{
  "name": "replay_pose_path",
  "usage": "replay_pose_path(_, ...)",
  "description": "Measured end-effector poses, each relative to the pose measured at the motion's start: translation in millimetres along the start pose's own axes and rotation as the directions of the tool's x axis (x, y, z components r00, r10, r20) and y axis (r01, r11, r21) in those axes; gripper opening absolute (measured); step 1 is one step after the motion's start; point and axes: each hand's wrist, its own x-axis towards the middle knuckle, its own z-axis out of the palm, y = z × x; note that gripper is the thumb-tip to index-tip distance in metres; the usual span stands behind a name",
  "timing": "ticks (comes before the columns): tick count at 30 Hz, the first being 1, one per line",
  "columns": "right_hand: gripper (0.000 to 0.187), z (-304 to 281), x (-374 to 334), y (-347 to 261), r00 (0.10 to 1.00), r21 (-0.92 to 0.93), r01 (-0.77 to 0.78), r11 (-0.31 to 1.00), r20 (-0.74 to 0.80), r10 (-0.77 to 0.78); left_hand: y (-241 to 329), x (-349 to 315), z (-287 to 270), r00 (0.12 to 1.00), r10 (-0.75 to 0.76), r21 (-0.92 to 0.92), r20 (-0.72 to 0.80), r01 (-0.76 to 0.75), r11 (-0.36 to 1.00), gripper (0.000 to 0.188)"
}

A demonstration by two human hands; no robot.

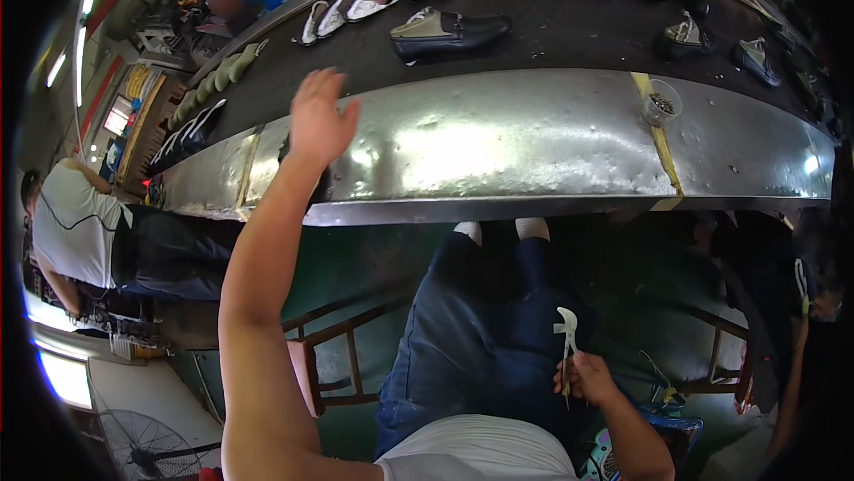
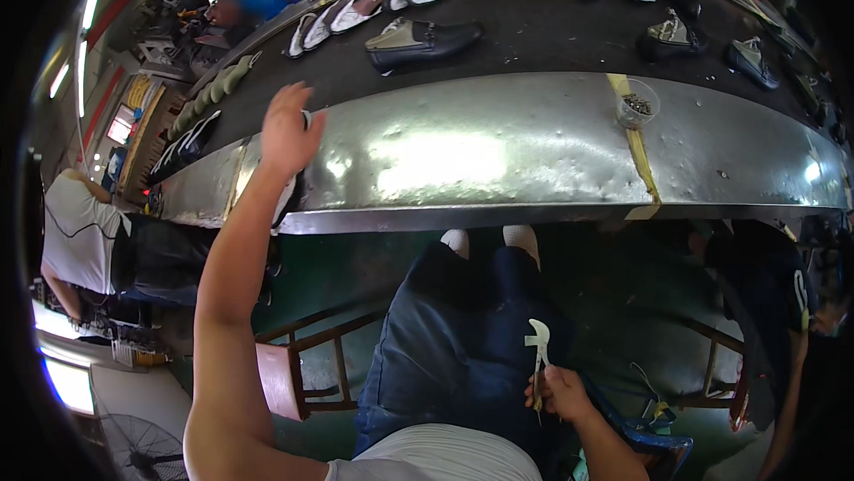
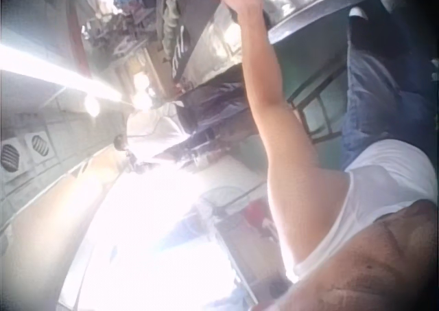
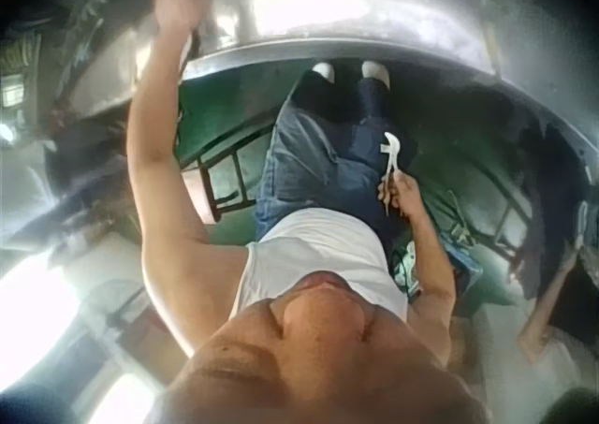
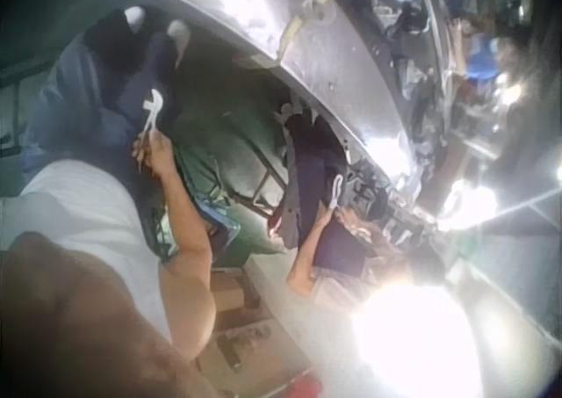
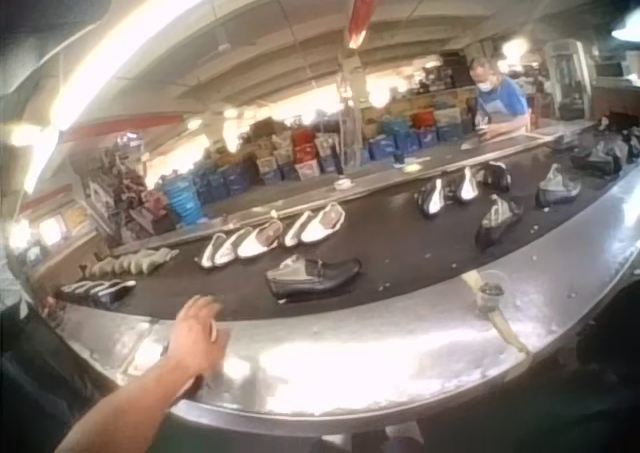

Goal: Manufacturing shoes by using lasting pliers to pull and secure the shoe upper onto the last at an assembly line.

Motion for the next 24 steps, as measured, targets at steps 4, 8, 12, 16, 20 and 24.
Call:
replay_pose_path(4, 0.05, 4.6, 2.6, 3.7, 1.0, 0.047, 0.024, 0.999, -0.015, -0.023, -28.8, -59.0, -44.1, 0.949, -0.309, 0.22, -0.061, 0.315, 0.923, 0.065)
replay_pose_path(8, 0.05, 13.8, 1.6, 0.2, 0.999, -0.022, 0.04, 0.999, -0.018, -0.04, -45.6, -74.9, -72.0, 0.486, -0.609, -0.141, 0.627, 0.839, 0.525, 0.075)
replay_pose_path(12, 0.055, 16.5, -3.2, 6.7, 0.995, -0.113, 0.081, 0.99, -0.048, -0.086, -33.7, -124.6, -80.7, 0.727, -0.458, -0.6, 0.512, 0.684, 0.415, 0.058)
replay_pose_path(16, 0.054, 23.0, -12.9, 21.4, 0.985, -0.045, 0.097, 0.994, -0.137, -0.102, 54.5, -181.5, -152.7, 0.707, -0.133, -0.709, 0.695, 0.704, 0.039, 0.065)
replay_pose_path(20, 0.042, 31.2, -23.5, 4.8, 0.96, -0.131, 0.16, 0.978, -0.209, -0.185, 155.3, -250.2, -162.9, 0.64, 0.227, -0.634, 0.734, 0.766, -0.111, 0.078)
replay_pose_path(24, 0.049, 33.5, -20.6, -20.0, 0.85, -0.757, 0.202, 0.622, -0.18, -0.495, 223.4, -304.0, -141.8, 0.411, 0.385, -0.484, 0.826, 0.868, 0.111, 0.078)
